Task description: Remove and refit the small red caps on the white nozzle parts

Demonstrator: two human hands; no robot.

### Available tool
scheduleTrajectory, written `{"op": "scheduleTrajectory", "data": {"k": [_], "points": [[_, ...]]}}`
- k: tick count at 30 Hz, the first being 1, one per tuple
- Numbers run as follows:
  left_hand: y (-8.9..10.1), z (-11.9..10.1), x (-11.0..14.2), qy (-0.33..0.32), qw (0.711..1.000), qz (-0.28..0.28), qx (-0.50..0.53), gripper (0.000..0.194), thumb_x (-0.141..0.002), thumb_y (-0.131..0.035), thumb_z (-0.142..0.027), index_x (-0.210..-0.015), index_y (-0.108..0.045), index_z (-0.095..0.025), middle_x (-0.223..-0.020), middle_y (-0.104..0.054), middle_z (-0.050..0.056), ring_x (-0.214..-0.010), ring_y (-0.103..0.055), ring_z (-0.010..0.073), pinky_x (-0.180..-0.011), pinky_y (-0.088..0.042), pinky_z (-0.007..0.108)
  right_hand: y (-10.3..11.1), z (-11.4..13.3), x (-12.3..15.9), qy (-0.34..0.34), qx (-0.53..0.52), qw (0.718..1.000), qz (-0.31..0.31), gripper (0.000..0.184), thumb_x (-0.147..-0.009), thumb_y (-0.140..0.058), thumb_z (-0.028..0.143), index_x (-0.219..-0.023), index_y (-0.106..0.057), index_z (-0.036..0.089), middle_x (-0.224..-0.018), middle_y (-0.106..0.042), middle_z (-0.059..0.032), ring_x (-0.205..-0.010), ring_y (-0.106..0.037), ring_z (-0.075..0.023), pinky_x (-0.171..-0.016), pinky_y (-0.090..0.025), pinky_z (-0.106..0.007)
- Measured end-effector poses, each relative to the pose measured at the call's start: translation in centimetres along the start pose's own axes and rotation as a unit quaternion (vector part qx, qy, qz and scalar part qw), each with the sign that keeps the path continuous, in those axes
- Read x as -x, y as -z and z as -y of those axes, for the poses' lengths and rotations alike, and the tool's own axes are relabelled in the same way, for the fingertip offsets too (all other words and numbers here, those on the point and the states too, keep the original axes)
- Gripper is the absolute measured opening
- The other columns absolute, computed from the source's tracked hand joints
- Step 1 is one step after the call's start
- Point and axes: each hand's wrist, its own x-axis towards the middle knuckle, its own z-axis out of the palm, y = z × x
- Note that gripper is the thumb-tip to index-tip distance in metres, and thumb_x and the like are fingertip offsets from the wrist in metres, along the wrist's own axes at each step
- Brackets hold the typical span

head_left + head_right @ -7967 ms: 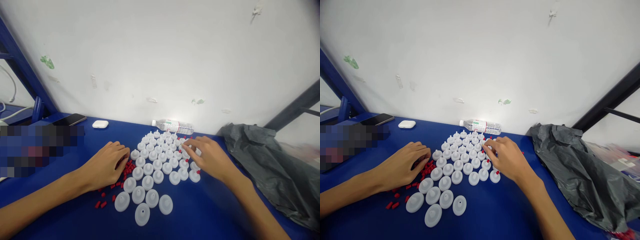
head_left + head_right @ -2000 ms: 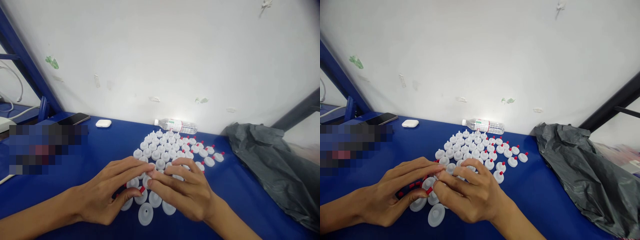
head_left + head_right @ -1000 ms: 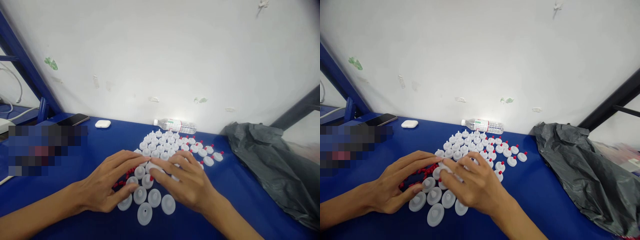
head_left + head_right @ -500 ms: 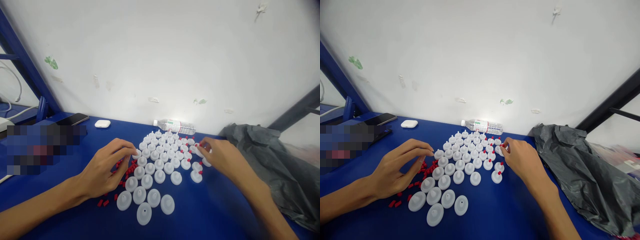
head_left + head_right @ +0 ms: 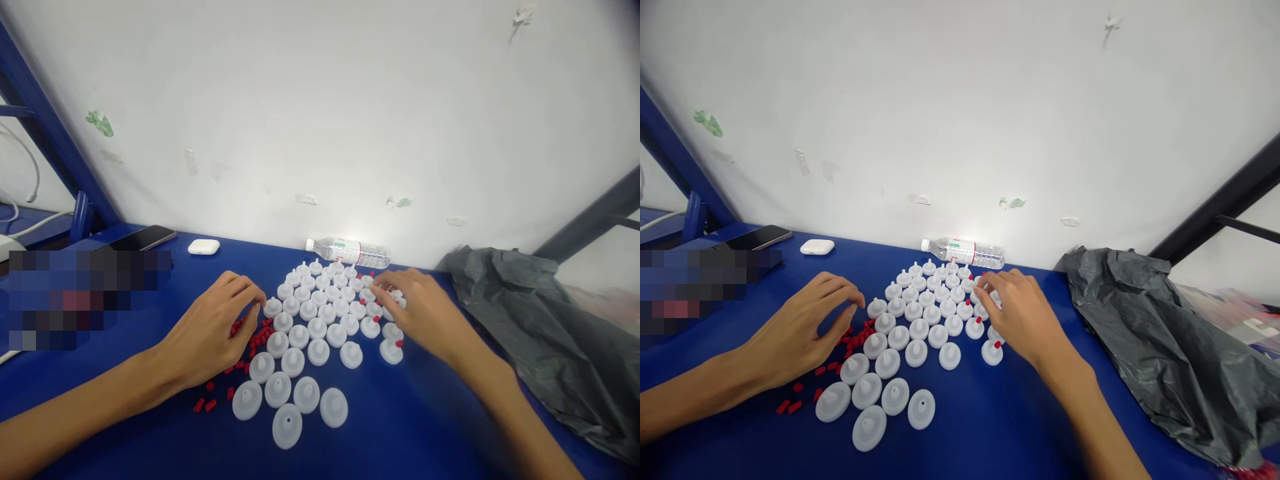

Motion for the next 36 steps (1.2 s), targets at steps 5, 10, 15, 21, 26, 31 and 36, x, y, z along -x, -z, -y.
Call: {"op": "scheduleTrajectory", "data": {"k": [5,10,15,21,26,31,36], "points": [[-0.4,0.7,0.1,0.017,0.997,0.037,-0.058,0.025,-0.094,-0.038,-0.022,-0.075,-0.054,-0.019,-0.077,-0.057,0.006,-0.077,-0.048,0.0228,-0.069,-0.041,0.039,-0.9,1.3,0.2,0.025,-0.019,0.999,0.019,0.020,-0.096,-0.056,0.036,-0.097,-0.071,0.022,-0.084,-0.072,-0.0037,-0.090,-0.062,-0.0259,-0.080,-0.045,-0.043],[-0.5,1.0,0.4,0.019,0.995,0.062,-0.079,0.015,-0.088,-0.044,-0.016,-0.075,-0.051,-0.020,-0.074,-0.055,0.005,-0.075,-0.047,0.0232,-0.065,-0.039,0.038,-1.2,1.8,0.3,0.059,-0.046,0.997,-0.020,0.019,-0.097,-0.056,0.033,-0.103,-0.069,0.022,-0.091,-0.072,-0.0050,-0.095,-0.061,-0.0248,-0.085,-0.044,-0.044],[-0.4,0.9,0.5,0.045,0.989,0.109,-0.088,0.012,-0.085,-0.045,-0.014,-0.076,-0.050,-0.021,-0.074,-0.056,0.005,-0.076,-0.049,0.0239,-0.063,-0.038,0.035,-1.1,2.5,0.6,0.112,-0.067,0.991,-0.006,0.016,-0.096,-0.058,0.029,-0.105,-0.070,0.023,-0.101,-0.072,-0.0044,-0.103,-0.059,-0.0239,-0.091,-0.043,-0.044],[-0.3,0.5,0.4,0.081,0.973,0.179,-0.118,0.018,-0.090,-0.038,-0.016,-0.077,-0.049,-0.020,-0.076,-0.056,0.007,-0.079,-0.049,0.0251,-0.067,-0.039,0.037,-1.0,2.5,0.6,0.117,-0.041,0.992,0.020,0.014,-0.092,-0.064,0.031,-0.099,-0.073,0.023,-0.100,-0.073,-0.0053,-0.105,-0.059,-0.0273,-0.096,-0.042,-0.049],[-0.4,0.3,0.2,0.087,0.972,0.186,-0.113,0.022,-0.094,-0.035,-0.020,-0.077,-0.048,-0.020,-0.076,-0.056,0.007,-0.079,-0.049,0.0252,-0.067,-0.040,0.038,-1.4,2.1,0.6,0.127,-0.049,0.990,0.041,0.004,-0.089,-0.069,0.027,-0.090,-0.071,0.023,-0.100,-0.072,-0.0033,-0.107,-0.059,-0.0276,-0.098,-0.041,-0.050],[-0.7,0.6,0.5,0.085,0.975,0.178,-0.099,0.026,-0.099,-0.034,-0.026,-0.081,-0.052,-0.020,-0.082,-0.057,0.007,-0.084,-0.050,0.0253,-0.071,-0.041,0.038,-0.5,2.2,0.7,0.115,-0.083,0.990,0.023,0.009,-0.097,-0.053,0.025,-0.101,-0.061,0.023,-0.110,-0.069,-0.0044,-0.099,-0.064,-0.0231,-0.087,-0.048,-0.041],[-0.8,0.8,0.3,0.092,0.981,0.155,-0.077,0.027,-0.100,-0.036,-0.029,-0.083,-0.055,-0.020,-0.084,-0.060,0.006,-0.085,-0.052,0.0245,-0.070,-0.042,0.036,-0.5,2.7,0.9,0.090,-0.111,0.989,0.023,0.009,-0.101,-0.045,0.025,-0.107,-0.051,0.022,-0.118,-0.067,-0.0068,-0.092,-0.068,-0.0213,-0.074,-0.052,-0.035]]}}
